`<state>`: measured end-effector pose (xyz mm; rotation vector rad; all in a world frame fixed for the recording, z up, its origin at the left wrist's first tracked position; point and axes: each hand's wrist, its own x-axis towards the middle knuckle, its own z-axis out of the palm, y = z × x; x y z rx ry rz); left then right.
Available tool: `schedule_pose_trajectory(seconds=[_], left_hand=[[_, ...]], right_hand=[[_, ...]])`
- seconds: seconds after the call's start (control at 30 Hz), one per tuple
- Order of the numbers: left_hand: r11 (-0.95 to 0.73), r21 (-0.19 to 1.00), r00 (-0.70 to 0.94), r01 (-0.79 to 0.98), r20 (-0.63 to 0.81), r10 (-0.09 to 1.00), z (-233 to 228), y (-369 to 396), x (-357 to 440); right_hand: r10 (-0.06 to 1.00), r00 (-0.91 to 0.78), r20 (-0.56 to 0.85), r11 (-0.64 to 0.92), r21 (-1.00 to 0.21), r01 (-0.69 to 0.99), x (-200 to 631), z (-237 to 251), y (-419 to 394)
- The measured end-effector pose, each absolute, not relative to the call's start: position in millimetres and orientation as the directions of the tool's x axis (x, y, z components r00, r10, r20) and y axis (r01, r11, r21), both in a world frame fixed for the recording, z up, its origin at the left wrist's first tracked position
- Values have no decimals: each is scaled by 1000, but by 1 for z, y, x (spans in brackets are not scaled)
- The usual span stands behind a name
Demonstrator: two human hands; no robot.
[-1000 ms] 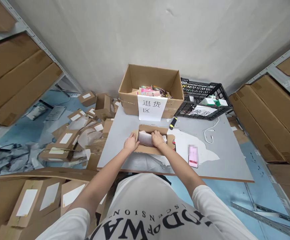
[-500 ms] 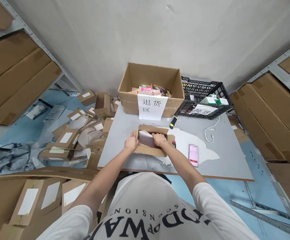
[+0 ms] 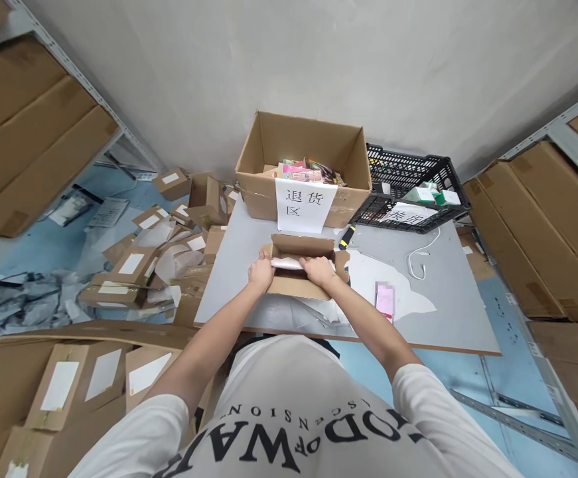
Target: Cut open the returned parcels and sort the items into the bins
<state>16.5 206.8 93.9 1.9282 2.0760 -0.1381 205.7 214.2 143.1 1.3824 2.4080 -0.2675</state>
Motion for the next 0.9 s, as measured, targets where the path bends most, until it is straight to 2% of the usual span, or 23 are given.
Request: schedule_pose_trajectory(seconds=[0.17,0.43,0.67,0.77,0.83,0.9], left_hand=[[74,168,-23,983,-284,959,91,208,19],[75,190,-14,979,-305,952,87,218,15],[83,190,-25,978,-288,957,85,226,12],[117,193,-60,974,-278,959,84,227,5],[149,195,-96,969,-261,961,83,228,1],[172,214,-118,962,-244,963,84,230,-3]], right_hand=[[822,-401,-405,442,10,897,216,145,210],[873,-347,-344,361,-22,932,230,157,206],[934,-300,-194,281,-120,952,242,186,207],[978,-199,-63,172,-296,940,253,193,208],[995,-98,23,96,-513,853,262,192,207],[999,13,53,32,-763,646,269,184,204]])
